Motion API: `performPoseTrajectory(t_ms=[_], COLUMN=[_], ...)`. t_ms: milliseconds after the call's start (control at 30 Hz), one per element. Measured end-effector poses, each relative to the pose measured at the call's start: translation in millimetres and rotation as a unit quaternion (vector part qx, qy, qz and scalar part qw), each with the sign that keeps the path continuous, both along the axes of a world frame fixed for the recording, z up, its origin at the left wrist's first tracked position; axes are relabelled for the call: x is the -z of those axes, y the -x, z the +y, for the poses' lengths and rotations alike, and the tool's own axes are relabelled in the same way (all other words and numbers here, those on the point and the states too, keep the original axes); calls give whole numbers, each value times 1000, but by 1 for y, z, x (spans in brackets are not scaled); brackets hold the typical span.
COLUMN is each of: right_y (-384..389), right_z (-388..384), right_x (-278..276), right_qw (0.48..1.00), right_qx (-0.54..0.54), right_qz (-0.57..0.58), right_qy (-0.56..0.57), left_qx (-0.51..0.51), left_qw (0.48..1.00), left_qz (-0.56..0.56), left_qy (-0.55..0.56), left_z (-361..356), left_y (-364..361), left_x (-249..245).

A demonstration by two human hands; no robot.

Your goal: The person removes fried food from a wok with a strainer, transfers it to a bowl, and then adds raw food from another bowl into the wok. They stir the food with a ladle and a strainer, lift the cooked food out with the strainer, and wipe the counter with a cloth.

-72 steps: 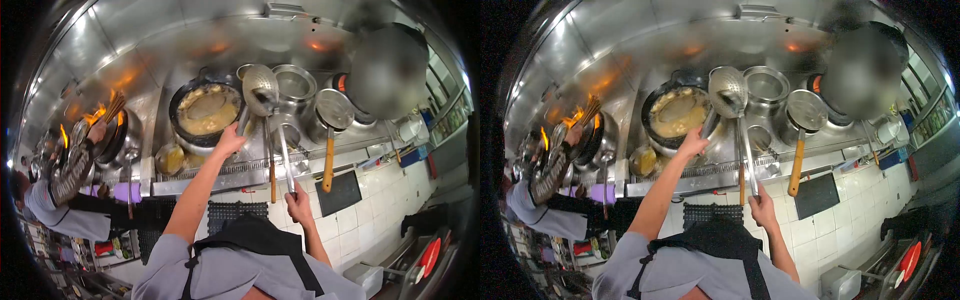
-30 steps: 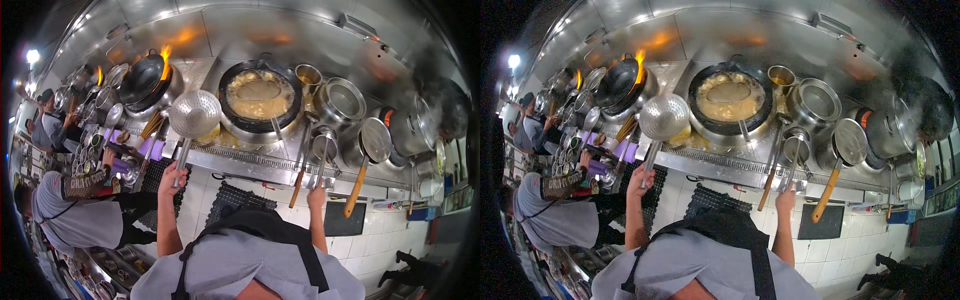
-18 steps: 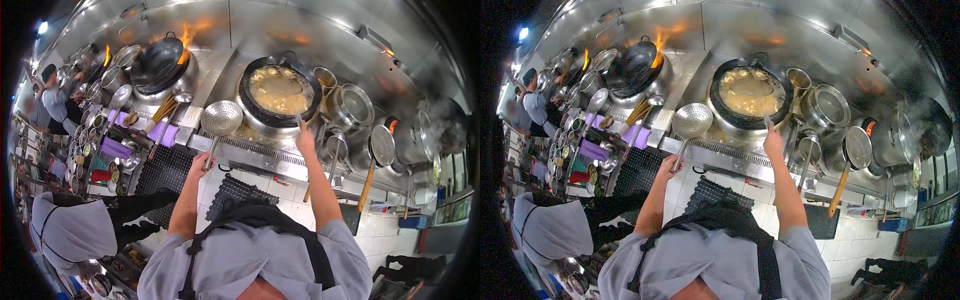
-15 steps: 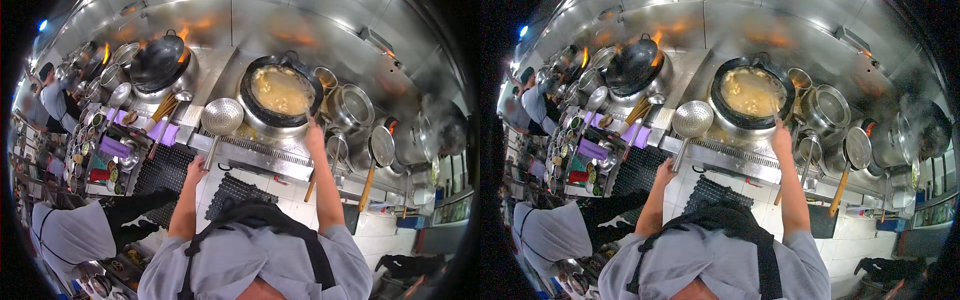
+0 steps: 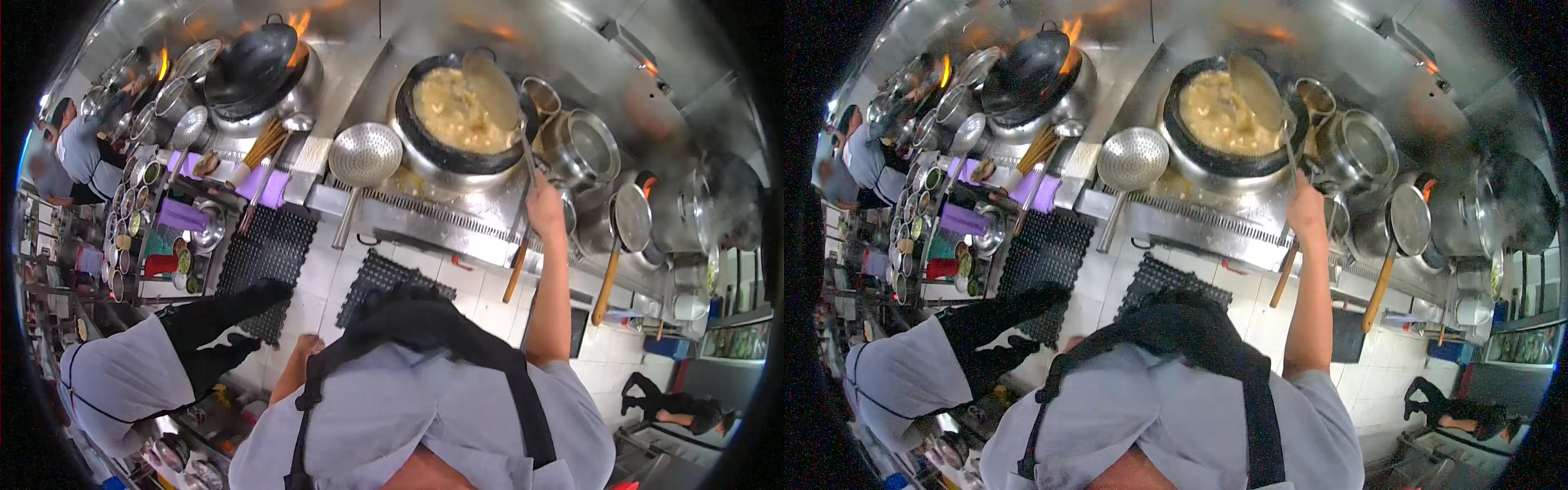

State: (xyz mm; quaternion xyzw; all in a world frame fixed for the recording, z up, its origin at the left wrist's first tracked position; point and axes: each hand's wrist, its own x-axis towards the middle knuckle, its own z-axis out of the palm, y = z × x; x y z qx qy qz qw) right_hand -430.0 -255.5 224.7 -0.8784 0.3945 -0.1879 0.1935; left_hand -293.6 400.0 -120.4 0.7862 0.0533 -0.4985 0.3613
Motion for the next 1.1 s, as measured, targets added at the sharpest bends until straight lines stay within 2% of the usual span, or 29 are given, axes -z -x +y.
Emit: performPoseTrajectory(t_ms=[67, 167, 200, 233, 333, 400, 433, 467, 533, 600, 633, 667, 700, 800, 833, 867, 933, 1033, 1067, 1100], right_y=[2, -19, -24, -31, -47, -41, -45, -39, -34, -9, 1, 7, 13, -19, -29, -30, -27, -35, -36, -37], right_z=[22, 23, 17, 11, 3, 7, 9, 12, 5, 5, 24, 34, 27, 18, 11, 8, 9, 10, 9, 2], right_x=[-10, -3, 5, 15, 34, 38, 33, 24, 1, 2, -24, -38, -19, -1, 7, 16, 27, 33, 32, 27], right_qw=[999, 993, 995, 997, 997, 995, 982, 978, 972, 994, 991, 987, 992, 958, 961, 977, 996, 984, 979, 947], right_qx=[1, -32, -36, -43, -51, -38, -22, -20, -21, -32, -6, 19, -20, -26, -12, -21, -39, -53, -53, -20], right_qz=[3, 10, 9, 5, -25, -36, -27, -15, -5, -24, -18, -12, -36, -41, -11, -19, -37, -45, -28, -72], right_qy=[-34, -112, -89, -66, -42, -89, -184, -205, -235, -103, -131, -161, -117, -283, -276, -210, -76, -163, -197, -312], left_qx=[-98, -233, -213, -182, -153, -165, -183, -201, -200, -161, 8, 59, 107, 9, 9, 9, 8, -8, -46, -61], left_qw=[995, 962, 970, 974, 980, 981, 979, 977, 970, 969, 981, 980, 976, 996, 997, 997, 1000, 997, 996, 996], left_qz=[-2, 63, 36, 59, 54, 38, 28, 18, 90, 125, -1, -36, -74, 40, 59, 73, 17, -50, -21, -5], left_qy=[18, 129, 108, 123, 114, 92, 83, 73, 101, 143, 193, 184, 175, 79, 50, 24, 24, 66, 70, 72], left_z=[-31, -44, -64, -74, -82, -88, -87, -83, -69, -56, -36, -37, -38, -58, -63, -77, -85, -93, -94, -99], left_y=[-14, -36, -33, -34, -58, -58, -57, -54, -52, -48, -45, -43, -40, -17, -14, -17, -20, -28, -26, -26], left_x=[-20, 15, -12, -27, -31, -18, -10, -4, 17, 31, 65, 72, 77, 29, 8, -15, -12, -11, -15, -19])
